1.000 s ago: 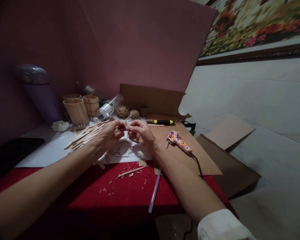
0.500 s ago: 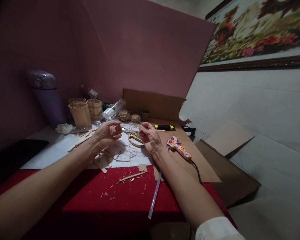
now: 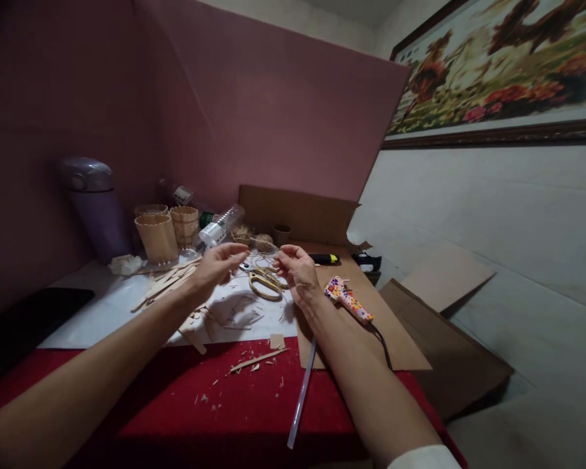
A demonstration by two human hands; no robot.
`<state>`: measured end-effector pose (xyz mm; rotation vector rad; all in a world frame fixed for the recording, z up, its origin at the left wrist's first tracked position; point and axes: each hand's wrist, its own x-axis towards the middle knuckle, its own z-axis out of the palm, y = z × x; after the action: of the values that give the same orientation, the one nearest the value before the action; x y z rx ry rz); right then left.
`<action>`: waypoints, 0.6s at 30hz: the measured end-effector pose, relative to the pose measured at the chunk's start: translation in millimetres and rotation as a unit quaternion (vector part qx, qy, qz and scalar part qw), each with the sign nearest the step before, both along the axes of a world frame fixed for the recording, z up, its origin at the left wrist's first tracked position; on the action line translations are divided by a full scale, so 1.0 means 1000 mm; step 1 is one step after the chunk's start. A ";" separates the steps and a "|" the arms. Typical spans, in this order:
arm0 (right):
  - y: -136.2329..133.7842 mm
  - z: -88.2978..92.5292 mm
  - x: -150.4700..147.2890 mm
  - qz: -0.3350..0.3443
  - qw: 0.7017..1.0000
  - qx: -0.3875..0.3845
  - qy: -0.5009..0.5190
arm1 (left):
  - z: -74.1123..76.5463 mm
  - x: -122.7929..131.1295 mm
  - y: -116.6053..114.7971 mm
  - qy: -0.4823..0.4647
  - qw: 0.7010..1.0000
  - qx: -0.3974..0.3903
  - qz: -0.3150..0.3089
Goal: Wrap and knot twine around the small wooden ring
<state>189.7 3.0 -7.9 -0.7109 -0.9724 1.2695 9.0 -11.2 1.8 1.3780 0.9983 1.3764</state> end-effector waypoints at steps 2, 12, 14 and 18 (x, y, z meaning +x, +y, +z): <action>-0.006 0.000 -0.008 0.015 0.999 0.029 -0.033 | 0.001 0.014 -0.014 -0.031 0.991 -0.044 -0.121; -0.001 0.007 -0.001 -0.077 0.996 0.041 0.014 | 0.007 -0.004 -0.003 0.099 0.970 -0.108 -0.192; 0.003 0.006 0.003 -0.110 0.993 0.041 0.015 | 0.008 -0.011 0.001 0.132 0.964 -0.115 -0.200; 0.011 -0.001 0.010 -0.172 0.984 0.043 -0.007 | 0.006 -0.021 0.008 0.124 0.968 -0.114 -0.184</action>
<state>199.5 13.6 -8.5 -0.7824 -0.8665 0.9152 -12.3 -3.6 7.8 1.4923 0.9669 0.8047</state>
